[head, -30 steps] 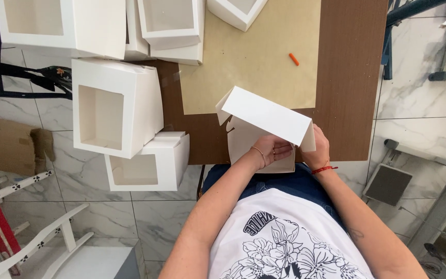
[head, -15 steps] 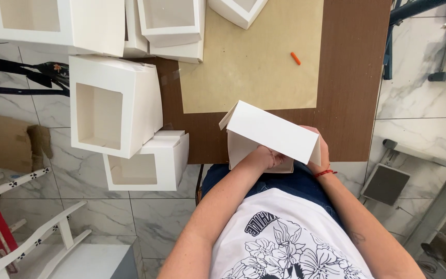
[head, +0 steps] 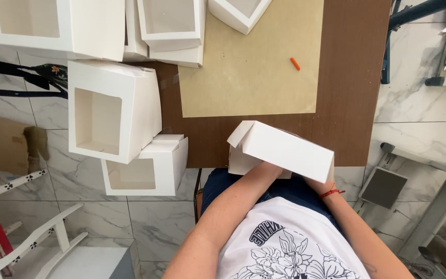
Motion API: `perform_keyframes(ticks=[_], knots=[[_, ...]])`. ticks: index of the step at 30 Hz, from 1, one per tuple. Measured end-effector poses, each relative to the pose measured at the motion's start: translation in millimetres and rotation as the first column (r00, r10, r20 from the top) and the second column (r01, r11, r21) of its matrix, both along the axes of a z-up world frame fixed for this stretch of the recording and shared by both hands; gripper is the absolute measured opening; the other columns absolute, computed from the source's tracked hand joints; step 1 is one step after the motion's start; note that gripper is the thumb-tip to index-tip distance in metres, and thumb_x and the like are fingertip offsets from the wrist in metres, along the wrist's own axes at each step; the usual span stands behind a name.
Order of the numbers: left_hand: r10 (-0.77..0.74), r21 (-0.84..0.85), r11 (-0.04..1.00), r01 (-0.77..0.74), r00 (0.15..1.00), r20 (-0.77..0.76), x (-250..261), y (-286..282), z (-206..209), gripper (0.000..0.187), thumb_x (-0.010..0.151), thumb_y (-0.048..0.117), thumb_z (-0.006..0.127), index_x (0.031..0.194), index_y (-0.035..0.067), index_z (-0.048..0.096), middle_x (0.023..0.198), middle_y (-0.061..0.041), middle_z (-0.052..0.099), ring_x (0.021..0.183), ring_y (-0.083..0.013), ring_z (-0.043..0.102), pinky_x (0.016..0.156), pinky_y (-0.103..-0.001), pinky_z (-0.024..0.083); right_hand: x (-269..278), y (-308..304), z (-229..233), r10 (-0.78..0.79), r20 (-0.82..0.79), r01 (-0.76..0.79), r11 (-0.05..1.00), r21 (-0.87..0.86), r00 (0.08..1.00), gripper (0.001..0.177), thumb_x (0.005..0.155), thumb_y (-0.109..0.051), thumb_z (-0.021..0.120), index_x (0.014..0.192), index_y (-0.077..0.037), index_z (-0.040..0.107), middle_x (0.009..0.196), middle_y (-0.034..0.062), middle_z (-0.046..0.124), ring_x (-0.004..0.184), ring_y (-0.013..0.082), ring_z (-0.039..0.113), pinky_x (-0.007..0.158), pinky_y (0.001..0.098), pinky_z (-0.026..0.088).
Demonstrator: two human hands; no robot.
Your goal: Folding and assembling white cardboard boxes with clear windows from flat templates
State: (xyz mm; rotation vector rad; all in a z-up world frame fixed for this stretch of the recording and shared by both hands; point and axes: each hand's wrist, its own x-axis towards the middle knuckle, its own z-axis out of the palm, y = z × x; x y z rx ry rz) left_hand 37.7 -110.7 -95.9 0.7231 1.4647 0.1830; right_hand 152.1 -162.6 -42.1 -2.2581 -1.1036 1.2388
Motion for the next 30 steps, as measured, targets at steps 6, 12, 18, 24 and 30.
perform_keyframes(ticks=[6,12,18,24,30], knots=[[-0.138,0.154,0.974,0.163,0.977,-0.163,-21,4,14,0.021,0.068,0.043,0.062,0.08,0.029,0.053,0.08,0.012,0.05,0.081,-0.009,0.057,0.072,-0.03,0.046,-2,8,20,-0.013,0.052,0.015,0.999,-0.041,0.999,0.063,0.061,-0.039,0.078,0.105,0.0,0.053,0.091,0.0179,0.057,0.093,0.0358,0.054,0.082,0.0437,0.043],[-0.228,0.275,0.905,0.325,0.915,-0.333,-45,1,32,0.017,0.066,0.046,0.061,0.076,0.035,0.053,0.077,0.016,0.049,0.08,-0.0051,0.057,0.071,-0.027,0.045,-1,15,28,-0.006,0.109,0.014,0.997,-0.08,0.994,0.057,0.064,-0.04,0.076,0.101,-0.002,0.055,0.088,0.0173,0.058,0.09,0.0358,0.055,0.081,0.0433,0.043],[0.146,0.558,0.703,0.442,0.677,-0.721,-109,-11,64,0.033,0.065,0.025,0.066,0.094,0.029,0.051,0.088,0.007,0.038,0.088,-0.0162,0.044,0.078,-0.033,0.036,5,0,-29,0.131,0.158,-0.118,0.989,-0.09,0.979,0.037,0.071,-0.046,0.073,0.081,-0.011,0.065,0.071,0.0087,0.063,0.073,0.0279,0.06,0.066,0.0343,0.046],[0.186,0.526,0.843,0.111,0.858,-0.479,-122,4,66,0.026,0.076,0.006,0.055,0.096,0.022,0.046,0.087,0.002,0.048,0.082,-0.0238,0.057,0.069,-0.038,0.049,-11,24,99,0.783,0.19,-0.446,0.515,-0.732,0.592,0.053,0.077,-0.065,0.036,0.099,-0.025,0.063,0.088,0.0066,0.069,0.089,0.0274,0.064,0.076,0.0369,0.051],[0.203,0.609,0.76,0.228,0.807,-0.555,-120,-8,43,0.026,0.075,0.006,0.057,0.091,0.025,0.049,0.081,0.006,0.051,0.078,-0.0179,0.059,0.066,-0.031,0.051,-94,55,100,0.73,0.348,-0.774,0.633,-0.02,0.588,0.02,0.084,-0.019,0.047,0.098,-0.027,0.058,0.087,-0.0014,0.062,0.081,0.0242,0.061,0.067,0.0357,0.05]])
